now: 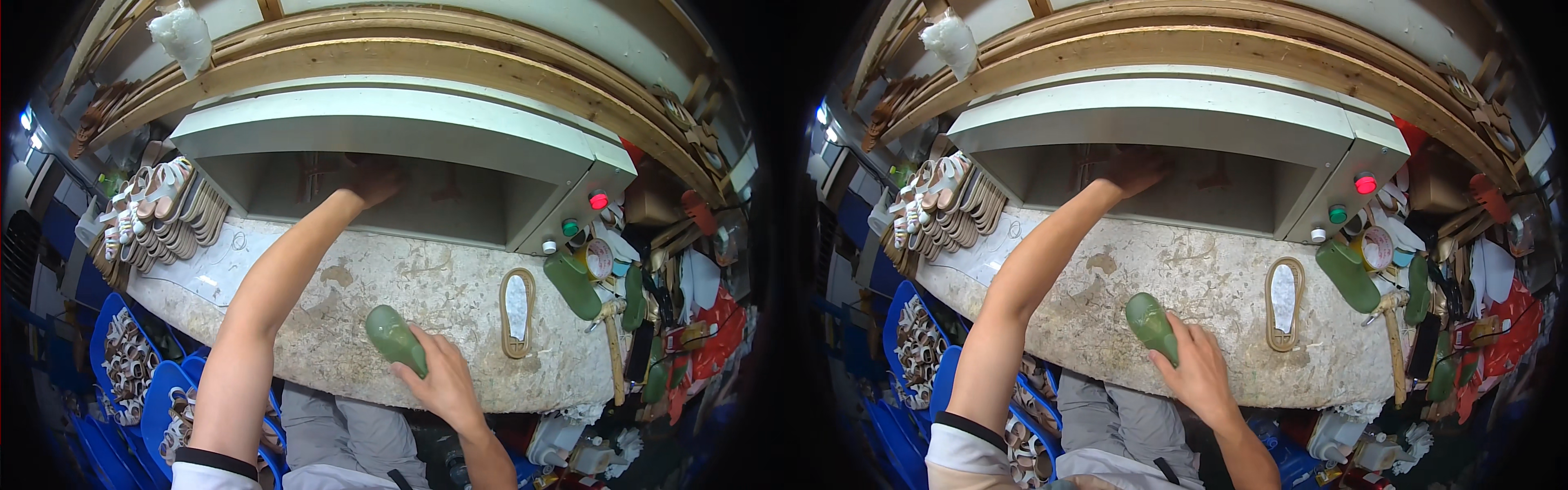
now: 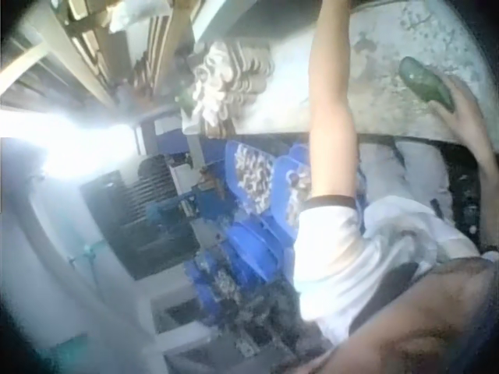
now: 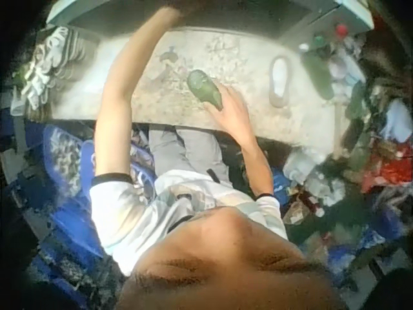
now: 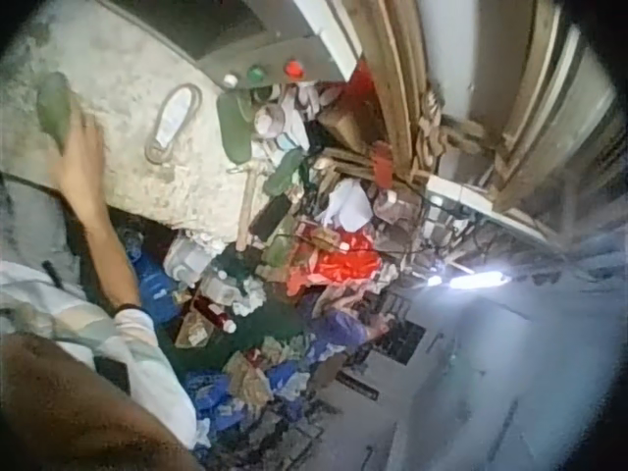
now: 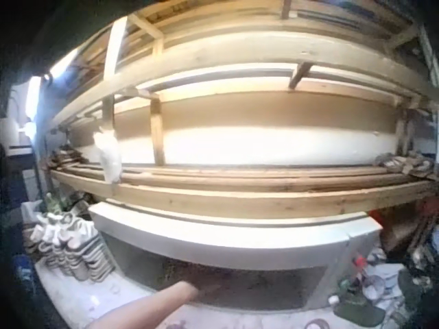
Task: The person places shoe components into a heating chamber, opens a bottle, and wraps shoe straps around a shoe mold by hand.
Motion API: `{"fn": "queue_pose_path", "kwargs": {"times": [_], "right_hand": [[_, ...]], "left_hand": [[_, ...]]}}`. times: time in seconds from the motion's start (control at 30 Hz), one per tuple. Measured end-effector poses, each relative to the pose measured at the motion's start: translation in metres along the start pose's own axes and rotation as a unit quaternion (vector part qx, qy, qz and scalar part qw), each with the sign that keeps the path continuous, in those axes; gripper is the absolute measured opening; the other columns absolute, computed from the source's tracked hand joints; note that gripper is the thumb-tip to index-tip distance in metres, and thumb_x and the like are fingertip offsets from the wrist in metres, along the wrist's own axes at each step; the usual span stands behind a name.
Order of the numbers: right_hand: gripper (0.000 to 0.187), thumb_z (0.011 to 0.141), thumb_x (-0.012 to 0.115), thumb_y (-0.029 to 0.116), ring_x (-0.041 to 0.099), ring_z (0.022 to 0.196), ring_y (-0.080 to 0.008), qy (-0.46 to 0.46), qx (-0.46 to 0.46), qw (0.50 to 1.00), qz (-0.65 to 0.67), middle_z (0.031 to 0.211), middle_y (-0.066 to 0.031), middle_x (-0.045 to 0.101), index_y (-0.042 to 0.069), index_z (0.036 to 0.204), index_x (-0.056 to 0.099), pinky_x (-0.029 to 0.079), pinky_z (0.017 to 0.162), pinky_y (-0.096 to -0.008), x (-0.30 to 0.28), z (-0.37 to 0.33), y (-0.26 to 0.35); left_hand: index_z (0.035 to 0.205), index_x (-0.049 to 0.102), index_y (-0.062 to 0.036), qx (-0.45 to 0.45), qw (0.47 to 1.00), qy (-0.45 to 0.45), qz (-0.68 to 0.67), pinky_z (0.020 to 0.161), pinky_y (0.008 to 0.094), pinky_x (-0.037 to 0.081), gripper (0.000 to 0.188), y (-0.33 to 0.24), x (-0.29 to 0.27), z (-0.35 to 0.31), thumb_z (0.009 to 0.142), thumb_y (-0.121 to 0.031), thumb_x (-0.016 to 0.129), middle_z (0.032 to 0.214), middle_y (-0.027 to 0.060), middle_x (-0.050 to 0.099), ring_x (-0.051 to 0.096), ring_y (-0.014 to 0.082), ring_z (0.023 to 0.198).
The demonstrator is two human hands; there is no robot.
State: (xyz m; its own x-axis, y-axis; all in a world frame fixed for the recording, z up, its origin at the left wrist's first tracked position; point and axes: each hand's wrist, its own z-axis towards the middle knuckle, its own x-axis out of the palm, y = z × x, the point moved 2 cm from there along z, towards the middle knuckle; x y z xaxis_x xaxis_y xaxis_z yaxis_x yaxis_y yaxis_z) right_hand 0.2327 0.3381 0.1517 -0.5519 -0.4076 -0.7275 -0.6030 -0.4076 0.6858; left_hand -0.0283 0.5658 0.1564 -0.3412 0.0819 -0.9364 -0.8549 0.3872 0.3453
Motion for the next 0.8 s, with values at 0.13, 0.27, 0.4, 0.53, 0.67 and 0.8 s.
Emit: {"fn": "queue_pose_path", "kwargs": {"times": [0.13, 0.27, 0.4, 0.53, 0.67, 0.8], "right_hand": [[0.062, 0.089, 0.072, 0.025, 0.064, 0.095, -0.0358, -0.025, 0.022, 0.953, 0.301, 0.113, -0.0177, 0.063, -0.004, 0.138, 0.048, 0.050, 0.084, -0.0445, -0.019, -0.021, -0.002], [0.064, 0.091, 0.067, 0.022, 0.062, 0.102, -0.0283, 0.018, 0.051, 0.646, 0.762, 0.121, -0.0132, 0.060, -0.003, 0.143, 0.041, 0.050, 0.089, -0.0426, -0.026, -0.050, -0.027], [0.077, 0.088, 0.070, 0.029, 0.049, 0.126, -0.0262, 0.011, 0.078, 0.525, 0.848, 0.142, -0.0153, 0.047, 0.003, 0.150, 0.032, 0.042, 0.104, -0.0414, 0.013, -0.058, -0.011], [0.066, 0.095, 0.061, 0.030, 0.051, 0.125, -0.0264, -0.003, 0.138, 0.539, 0.831, 0.142, -0.0139, 0.049, 0.006, 0.151, 0.034, 0.043, 0.104, -0.0419, 0.031, -0.069, 0.028], [0.049, 0.100, 0.055, 0.018, 0.056, 0.121, -0.0234, -0.031, 0.130, 0.604, 0.786, 0.135, -0.0104, 0.054, 0.003, 0.145, 0.039, 0.044, 0.102, -0.0402, 0.054, -0.100, 0.035], [0.060, 0.093, 0.063, 0.007, 0.053, 0.123, -0.0200, -0.075, 0.063, 0.849, 0.519, 0.136, -0.0131, 0.052, -0.003, 0.145, 0.035, 0.040, 0.105, -0.0342, 0.069, -0.134, 0.032]], "left_hand": [[0.135, 0.057, -0.0133, -0.017, 0.994, -0.103, 0.023, 0.101, 0.0424, 0.047, 0.044, -0.005, -0.006, -0.036, 0.092, -0.019, 0.050, 0.140, 0.0152, 0.053, 0.055, 0.0285, 0.124], [0.134, 0.055, -0.0022, 0.061, 0.906, -0.393, -0.142, 0.086, 0.0390, 0.059, 0.062, -0.072, -0.046, -0.099, 0.073, -0.001, 0.069, 0.125, 0.0174, 0.058, 0.065, 0.0311, 0.106], [0.121, 0.064, -0.0001, 0.047, 0.823, -0.495, -0.276, 0.076, 0.0357, 0.062, 0.053, -0.158, -0.055, -0.206, 0.069, 0.000, 0.076, 0.121, 0.0182, 0.057, 0.068, 0.0327, 0.097], [0.116, 0.066, 0.0016, 0.080, 0.799, -0.521, -0.289, 0.086, 0.0362, 0.061, 0.042, -0.217, -0.053, -0.263, 0.075, -0.007, 0.077, 0.118, 0.0141, 0.059, 0.067, 0.0320, 0.103], [0.121, 0.062, 0.0008, 0.107, 0.804, -0.463, -0.359, 0.089, 0.0406, 0.059, 0.045, -0.238, -0.041, -0.307, 0.078, -0.007, 0.076, 0.123, 0.0155, 0.059, 0.067, 0.0344, 0.106], [0.143, 0.040, -0.0038, -0.006, 0.723, -0.333, -0.605, 0.106, 0.0470, 0.042, 0.068, -0.239, -0.050, -0.355, 0.082, -0.004, 0.069, 0.143, 0.0221, 0.049, 0.054, 0.0372, 0.127]]}}
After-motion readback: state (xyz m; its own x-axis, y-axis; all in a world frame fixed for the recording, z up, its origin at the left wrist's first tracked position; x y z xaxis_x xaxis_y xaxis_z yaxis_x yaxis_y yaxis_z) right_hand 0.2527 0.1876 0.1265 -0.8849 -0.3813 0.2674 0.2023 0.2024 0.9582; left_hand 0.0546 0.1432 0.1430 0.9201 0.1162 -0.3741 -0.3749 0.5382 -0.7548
